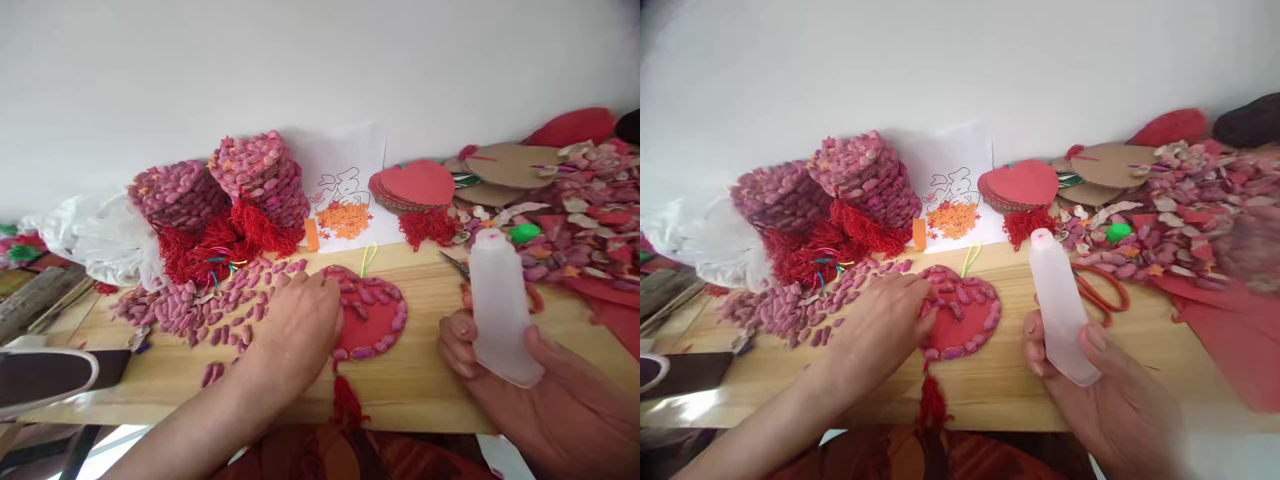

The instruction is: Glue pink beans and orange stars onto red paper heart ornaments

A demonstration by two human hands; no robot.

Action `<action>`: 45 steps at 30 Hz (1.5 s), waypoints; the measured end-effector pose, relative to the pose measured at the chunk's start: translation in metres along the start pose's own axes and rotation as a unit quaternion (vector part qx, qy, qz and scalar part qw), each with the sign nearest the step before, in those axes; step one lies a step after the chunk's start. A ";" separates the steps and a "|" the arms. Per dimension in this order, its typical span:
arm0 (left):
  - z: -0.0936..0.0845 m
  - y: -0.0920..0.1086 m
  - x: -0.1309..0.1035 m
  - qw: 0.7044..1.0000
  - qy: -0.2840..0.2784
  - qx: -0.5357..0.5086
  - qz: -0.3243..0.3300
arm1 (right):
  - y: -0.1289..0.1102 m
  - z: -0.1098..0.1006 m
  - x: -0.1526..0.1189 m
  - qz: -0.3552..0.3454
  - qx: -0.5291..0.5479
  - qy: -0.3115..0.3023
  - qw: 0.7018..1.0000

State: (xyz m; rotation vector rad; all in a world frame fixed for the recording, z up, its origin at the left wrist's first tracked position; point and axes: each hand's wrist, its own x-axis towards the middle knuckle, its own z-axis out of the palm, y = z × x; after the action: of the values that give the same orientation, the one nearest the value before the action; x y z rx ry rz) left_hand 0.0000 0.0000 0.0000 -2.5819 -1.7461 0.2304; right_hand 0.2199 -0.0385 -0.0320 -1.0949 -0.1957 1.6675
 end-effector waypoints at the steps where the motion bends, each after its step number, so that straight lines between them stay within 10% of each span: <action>1: 0.000 0.000 0.000 1.000 -0.001 0.003 0.001 | 0.000 -0.002 0.001 -0.003 0.001 -0.010 1.000; 15: -0.001 -0.044 -0.009 0.983 0.085 -0.164 -0.005 | 0.005 -0.013 0.007 -0.023 -0.003 -0.028 0.999; 45: 0.025 -0.025 -0.011 0.974 0.111 -0.176 0.095 | 0.012 -0.018 0.006 -0.070 0.004 -0.037 0.997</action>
State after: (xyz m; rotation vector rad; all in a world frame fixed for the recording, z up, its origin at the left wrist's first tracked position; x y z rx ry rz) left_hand -0.0304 -0.0027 -0.0208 -2.8770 -1.5843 -0.3884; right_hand 0.2250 -0.0451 -0.0532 -0.9913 -0.3077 1.5831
